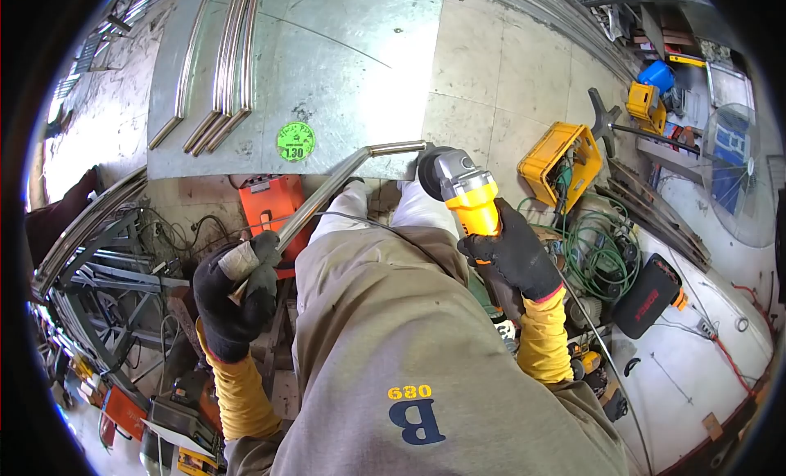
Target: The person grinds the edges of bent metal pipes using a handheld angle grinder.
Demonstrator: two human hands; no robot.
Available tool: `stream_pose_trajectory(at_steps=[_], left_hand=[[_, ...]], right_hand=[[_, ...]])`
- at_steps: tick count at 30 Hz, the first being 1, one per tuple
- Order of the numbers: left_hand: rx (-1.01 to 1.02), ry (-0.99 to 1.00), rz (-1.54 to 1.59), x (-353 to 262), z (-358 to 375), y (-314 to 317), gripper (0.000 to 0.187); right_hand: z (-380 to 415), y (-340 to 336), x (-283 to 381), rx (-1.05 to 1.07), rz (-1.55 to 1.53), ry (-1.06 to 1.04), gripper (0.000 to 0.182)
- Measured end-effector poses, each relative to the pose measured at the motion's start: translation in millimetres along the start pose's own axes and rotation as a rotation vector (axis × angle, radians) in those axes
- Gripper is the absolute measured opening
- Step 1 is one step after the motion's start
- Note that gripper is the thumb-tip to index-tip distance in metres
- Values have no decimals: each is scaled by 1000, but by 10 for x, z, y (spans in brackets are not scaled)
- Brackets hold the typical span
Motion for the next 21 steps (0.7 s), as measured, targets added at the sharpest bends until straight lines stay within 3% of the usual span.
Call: stream_pose_trajectory(at_steps=[3, 10, 15, 21], left_hand=[[24, 173, -36, -41, -38, 9, 46], [54, 181, -115, 51, 127, -16, 47], [-1, 22, 35, 39, 103, 27, 38], [-4, 43, 14, -72, -77, 26, 39]], right_hand=[[-19, -12, -33, -10, -23, -27, 57], [-39, -38, 191, 2, -66, -5, 57], [-36, -29, 33, 22, -58, -7, 60], [-36, -17, -89, -26, -57, -34, 61]])
Point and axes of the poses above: each hand's wrist, its own z-axis away from the middle knuckle, its own y-axis out of the palm, x = y × z, the point moved 4 cm from there along -z, towards the middle knuckle, and after that the axes turned 13 degrees about -x, right-handed, at the moved point
